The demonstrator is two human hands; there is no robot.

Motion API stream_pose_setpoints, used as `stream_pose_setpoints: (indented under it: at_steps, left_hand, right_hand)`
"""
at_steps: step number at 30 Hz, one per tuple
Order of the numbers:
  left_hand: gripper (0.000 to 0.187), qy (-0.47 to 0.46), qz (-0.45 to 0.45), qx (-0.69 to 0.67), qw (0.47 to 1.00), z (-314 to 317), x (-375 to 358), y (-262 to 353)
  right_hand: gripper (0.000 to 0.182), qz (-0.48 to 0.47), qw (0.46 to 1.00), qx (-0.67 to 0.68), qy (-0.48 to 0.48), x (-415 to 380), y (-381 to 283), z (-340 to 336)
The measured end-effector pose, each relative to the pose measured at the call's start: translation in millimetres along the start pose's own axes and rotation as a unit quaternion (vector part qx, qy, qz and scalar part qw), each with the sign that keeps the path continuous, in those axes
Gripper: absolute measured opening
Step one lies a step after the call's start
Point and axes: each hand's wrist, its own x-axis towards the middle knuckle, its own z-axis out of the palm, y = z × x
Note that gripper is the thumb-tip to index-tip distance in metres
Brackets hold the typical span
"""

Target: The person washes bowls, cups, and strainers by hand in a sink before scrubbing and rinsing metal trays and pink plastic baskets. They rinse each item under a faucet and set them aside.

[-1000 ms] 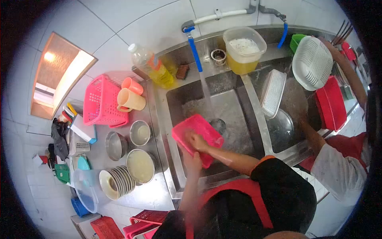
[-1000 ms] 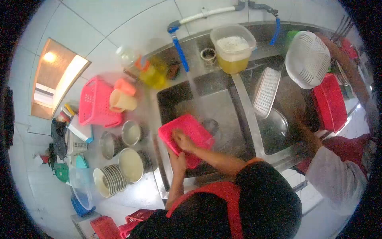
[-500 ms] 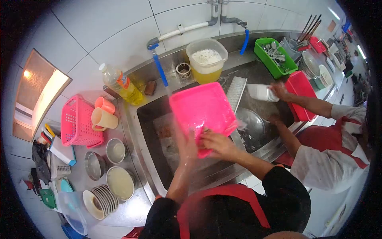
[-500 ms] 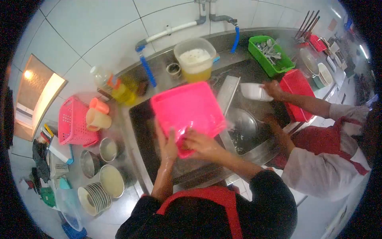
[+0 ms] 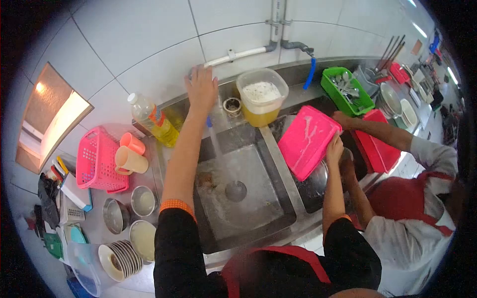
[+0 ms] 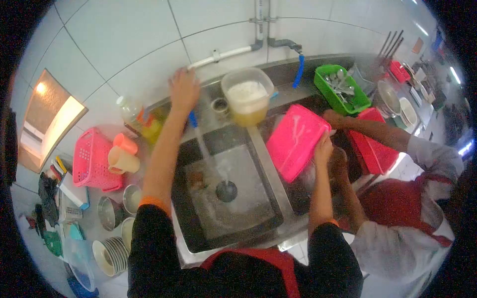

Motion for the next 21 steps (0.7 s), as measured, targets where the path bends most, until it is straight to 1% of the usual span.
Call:
stream_pose_setpoints:
  at_steps: [1,2,3,4,5,6,7,8,9,10,12,13,14,15,16,17,18,19,20,21]
  left_hand:
    - [0.032,-0.02,0.025,0.026,0.999,13.9,-0.6,-12.2]
    - [0.032,-0.019,0.022,0.036,0.999,21.2,1.9,-21.8]
    - [0.037,-0.056,0.014,-0.005,0.998,26.7,3.8,-28.3]
    - [0.042,-0.093,0.003,-0.046,0.995,30.3,4.2,-33.1]
    - [0.046,-0.097,-0.026,-0.08,0.992,21.0,7.6,-30.5]
    - [0.051,-0.102,-0.059,-0.113,0.987,6.2,12.7,-24.1]
    - [0.054,-0.126,-0.09,-0.159,0.975,-2.5,16.3,-23.1]
    - [0.057,-0.149,-0.125,-0.205,0.959,-7.5,16.6,-22.6]
    - [0.061,-0.128,-0.125,-0.227,0.957,-7.2,13.4,-22.1]
    - [0.064,-0.102,-0.125,-0.245,0.956,-7.4,11.1,-23.1]
    - [0.063,-0.113,-0.118,-0.282,0.945,-9.3,2.1,-30.7]
    - [0.058,-0.129,-0.127,-0.283,0.942,-17.0,2.4,-31.5]
    - [0.052,-0.103,-0.101,-0.274,0.951,-4.6,-2.7,-32.8]
    - [0.047,-0.01,-0.06,-0.289,0.955,3.9,-9.7,-33.6]
    - [0.045,-0.034,-0.107,-0.327,0.938,-14.6,-16.6,-27.9]
    - [0.05,-0.018,-0.146,-0.373,0.916,-23.0,-31.6,-15.9]
    - [0.045,-0.063,-0.184,-0.338,0.921,-45.5,-47.0,-2.7]
    - [0.041,-0.184,-0.217,-0.434,0.855,-110.3,-55.1,2.0]
    - [0.04,-0.102,-0.207,-0.47,0.852,-108.2,-93.0,25.2]
    - [0.038,-0.027,-0.174,-0.469,0.865,-137.1,-137.3,44.1]
  right_hand:
    - [0.042,-0.005,1.0,0.006,-0.005,0.7,-8.6,0.6]
    - [0.039,0.021,0.995,-0.099,-0.011,1.2,-28.7,-9.0]
    - [0.037,0.046,0.978,-0.204,-0.017,1.9,-46.5,-14.2]
    - [0.034,-0.002,0.981,-0.189,0.038,5.7,-54.7,-10.0]
    - [0.032,-0.05,0.98,-0.172,0.09,7.7,-62.5,-5.8]
    - [0.027,-0.059,0.992,-0.088,0.062,8.5,-81.0,-2.6]
    - [0.027,-0.068,0.993,-0.082,0.045,11.3,-99.9,6.2]
    - [0.026,-0.128,0.991,-0.011,0.025,13.8,-118.9,17.5]
    - [0.025,-0.187,0.98,0.063,0.003,16.6,-138.7,29.3]
    - [0.025,-0.197,0.977,0.075,-0.018,21.9,-161.7,41.0]
    - [0.026,-0.263,0.954,0.131,-0.051,27.4,-207.3,71.6]
    - [0.027,-0.304,0.943,0.126,-0.058,36.7,-215.9,92.5]
    - [0.028,-0.267,0.951,0.108,-0.111,47.0,-216.2,116.9]
    - [0.034,-0.299,0.941,0.049,-0.151,64.3,-199.3,146.4]
    - [0.036,-0.391,0.911,-0.01,-0.127,80.8,-177.4,180.4]
    - [0.038,-0.43,0.846,-0.083,-0.303,92.9,-177.3,178.8]
    - [0.038,-0.357,0.761,-0.314,-0.442,64.0,-228.8,153.9]
    - [0.038,-0.354,0.742,-0.231,-0.521,77.5,-215.6,166.6]
    - [0.038,-0.329,0.711,-0.143,-0.604,91.3,-202.3,179.8]
    - [0.037,-0.29,0.668,-0.064,-0.682,105.6,-188.8,193.7]
